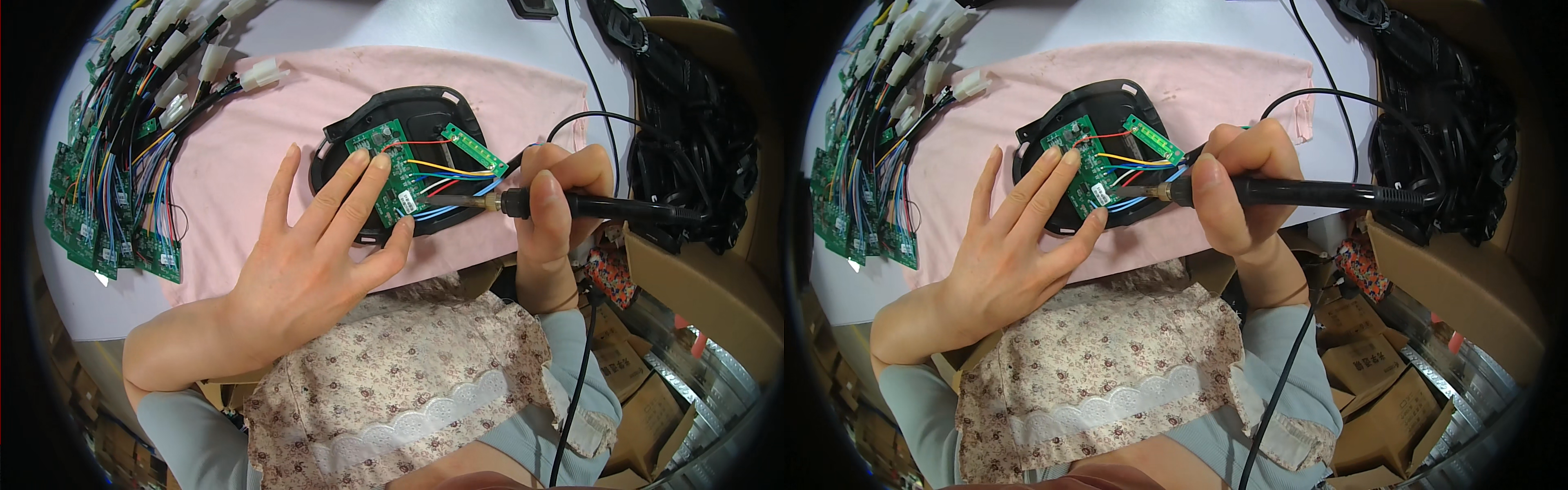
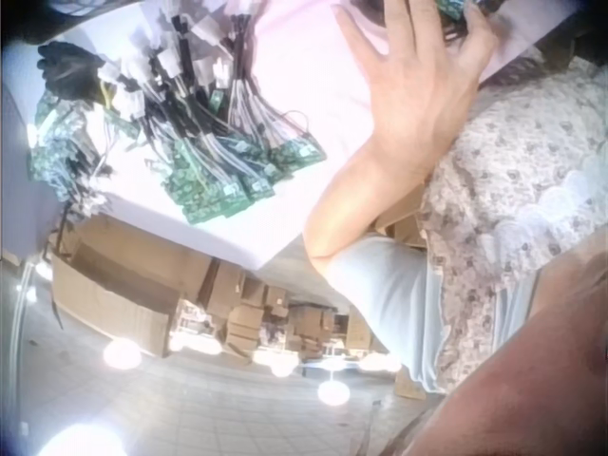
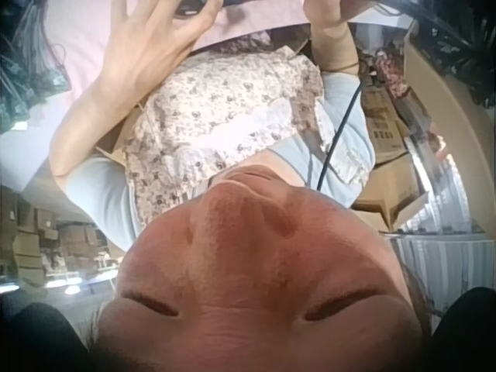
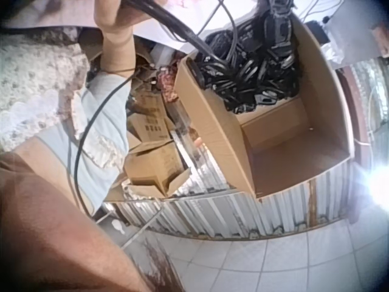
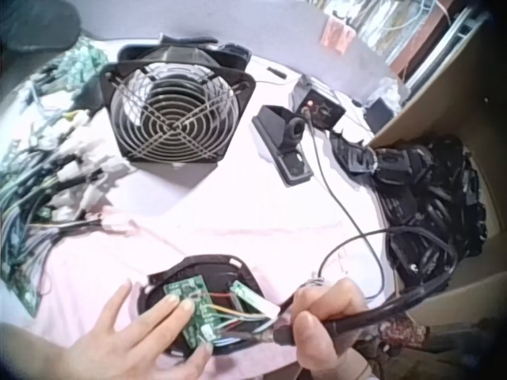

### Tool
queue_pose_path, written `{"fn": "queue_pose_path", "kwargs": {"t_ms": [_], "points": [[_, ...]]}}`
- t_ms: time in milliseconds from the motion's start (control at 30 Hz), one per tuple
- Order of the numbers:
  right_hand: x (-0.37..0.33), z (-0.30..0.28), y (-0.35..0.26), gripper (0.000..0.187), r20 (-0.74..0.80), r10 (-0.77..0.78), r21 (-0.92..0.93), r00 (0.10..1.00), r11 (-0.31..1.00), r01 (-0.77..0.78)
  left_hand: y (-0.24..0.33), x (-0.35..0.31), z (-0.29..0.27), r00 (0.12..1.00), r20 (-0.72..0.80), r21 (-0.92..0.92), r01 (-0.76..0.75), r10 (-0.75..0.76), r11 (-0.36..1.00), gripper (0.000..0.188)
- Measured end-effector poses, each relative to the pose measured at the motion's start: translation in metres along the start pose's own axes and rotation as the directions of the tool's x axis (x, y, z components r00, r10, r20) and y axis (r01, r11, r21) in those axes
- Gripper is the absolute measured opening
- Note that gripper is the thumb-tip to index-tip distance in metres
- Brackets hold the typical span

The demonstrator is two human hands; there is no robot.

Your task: Solder wires onto a printed circuit board inside a plastic housing.

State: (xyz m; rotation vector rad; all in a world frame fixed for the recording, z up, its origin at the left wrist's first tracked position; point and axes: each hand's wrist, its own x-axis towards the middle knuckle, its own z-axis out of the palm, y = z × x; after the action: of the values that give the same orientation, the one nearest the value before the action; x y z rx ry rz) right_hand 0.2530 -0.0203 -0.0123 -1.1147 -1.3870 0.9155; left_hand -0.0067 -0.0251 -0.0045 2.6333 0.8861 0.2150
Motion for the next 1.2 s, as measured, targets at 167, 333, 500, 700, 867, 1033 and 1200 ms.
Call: {"fn": "queue_pose_path", "kwargs": {"t_ms": [167, 333, 500, 700, 867, 1033, 1200], "points": [[-0.0014, -0.0048, 0.0101, 0.021, 0.059, -0.069, 0.099, 0.996, 0.993, 0.063, 0.0005, -0.0004, -0.0014, 1.000, 0.005, -0.015, -0.001, 0.001, 1.000, 0.041], [-0.0017, -0.0041, 0.0118, 0.022, 0.069, -0.061, 0.097, 0.996, 0.994, 0.054, -0.0004, -0.0005, 0.0006, 1.000, -0.011, -0.005, -0.007, 0.007, 1.000, 0.041], [-0.0015, -0.0026, 0.0127, 0.022, 0.052, -0.051, 0.106, 0.997, 0.993, 0.045, -0.0002, -0.0004, 0.0003, 1.000, -0.017, -0.009, -0.003, 0.002, 1.000, 0.042], [-0.0010, -0.0024, 0.0136, 0.022, 0.058, -0.059, 0.086, 0.997, 0.995, 0.054, -0.0006, -0.0010, -0.0002, 1.000, -0.013, -0.003, -0.003, 0.003, 1.000, 0.041], [-0.0004, -0.0025, 0.0122, 0.023, 0.064, -0.059, 0.076, 0.996, 0.996, 0.054, 0.0003, -0.0009, -0.0013, 1.000, -0.012, -0.010, -0.003, 0.003, 1.000, 0.041], [0.0001, -0.0028, 0.0132, 0.023, 0.057, -0.065, 0.071, 0.996, 0.996, 0.061, -0.0006, -0.0001, -0.0005, 1.000, -0.018, -0.013, -0.005, 0.005, 1.000, 0.042], [0.0006, -0.0025, 0.0140, 0.024, 0.059, -0.087, 0.064, 0.994, 0.994, 0.084, -0.0004, -0.0003, -0.0010, 1.000, -0.016, -0.012, -0.005, 0.004, 1.000, 0.043]]}}
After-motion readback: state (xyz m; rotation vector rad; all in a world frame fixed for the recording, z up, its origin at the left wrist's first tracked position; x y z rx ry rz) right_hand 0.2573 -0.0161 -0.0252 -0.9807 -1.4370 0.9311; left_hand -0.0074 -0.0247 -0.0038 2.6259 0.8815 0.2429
